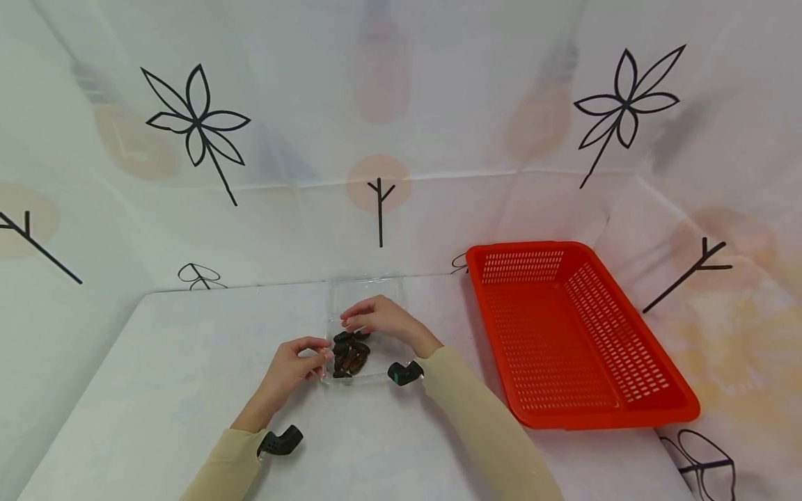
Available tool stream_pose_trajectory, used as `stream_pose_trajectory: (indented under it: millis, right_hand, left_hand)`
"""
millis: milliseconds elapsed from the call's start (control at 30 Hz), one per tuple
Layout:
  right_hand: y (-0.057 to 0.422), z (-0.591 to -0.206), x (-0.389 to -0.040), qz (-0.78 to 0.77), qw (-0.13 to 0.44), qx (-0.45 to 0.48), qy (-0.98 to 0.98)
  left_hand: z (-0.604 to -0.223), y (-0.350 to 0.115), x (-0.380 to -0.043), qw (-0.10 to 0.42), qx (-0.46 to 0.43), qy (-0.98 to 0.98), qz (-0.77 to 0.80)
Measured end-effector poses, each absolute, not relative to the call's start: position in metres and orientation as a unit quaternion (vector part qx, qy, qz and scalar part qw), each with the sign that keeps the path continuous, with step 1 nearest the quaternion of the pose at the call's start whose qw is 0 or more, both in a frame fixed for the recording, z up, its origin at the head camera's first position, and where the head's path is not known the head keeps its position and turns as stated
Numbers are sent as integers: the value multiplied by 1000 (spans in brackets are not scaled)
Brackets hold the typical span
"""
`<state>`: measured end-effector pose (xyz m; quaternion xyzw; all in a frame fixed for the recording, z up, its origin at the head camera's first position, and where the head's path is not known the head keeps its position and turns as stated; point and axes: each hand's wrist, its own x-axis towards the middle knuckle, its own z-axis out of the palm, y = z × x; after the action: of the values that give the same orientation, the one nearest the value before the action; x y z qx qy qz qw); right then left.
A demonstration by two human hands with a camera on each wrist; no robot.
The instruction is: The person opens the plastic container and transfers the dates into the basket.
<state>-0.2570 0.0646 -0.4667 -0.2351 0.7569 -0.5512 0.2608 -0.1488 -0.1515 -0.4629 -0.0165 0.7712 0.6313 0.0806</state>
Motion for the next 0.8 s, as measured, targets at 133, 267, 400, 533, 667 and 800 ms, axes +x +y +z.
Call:
stream_pose_trajectory:
  millis: [133,267,400,533,667,800]
  right_hand:
    - [64,-475,-258,-532,255,-248,768]
    - [63,-476,-256,-485,241,-272,796]
    - [60,-475,-256,-440,231,-295,816]
    - [56,-472,-256,-396,225,-309,835]
    - [53,-467,-256,-369,229,-315,844]
    - [52,-464,-258,-364,240,-315,843]
  left_hand:
    - [-465,-152,-150,86,-15,766,637]
    - [-477,-153,-155,92,-18,765,638]
    - [-494,-155,-162,92,-16,762,640]
    - [-501,-156,-164,98,-5,760,643]
    - [-501,-158,-164,105,8,760,641]
    - [-500,-159,-165,110,19,756,645]
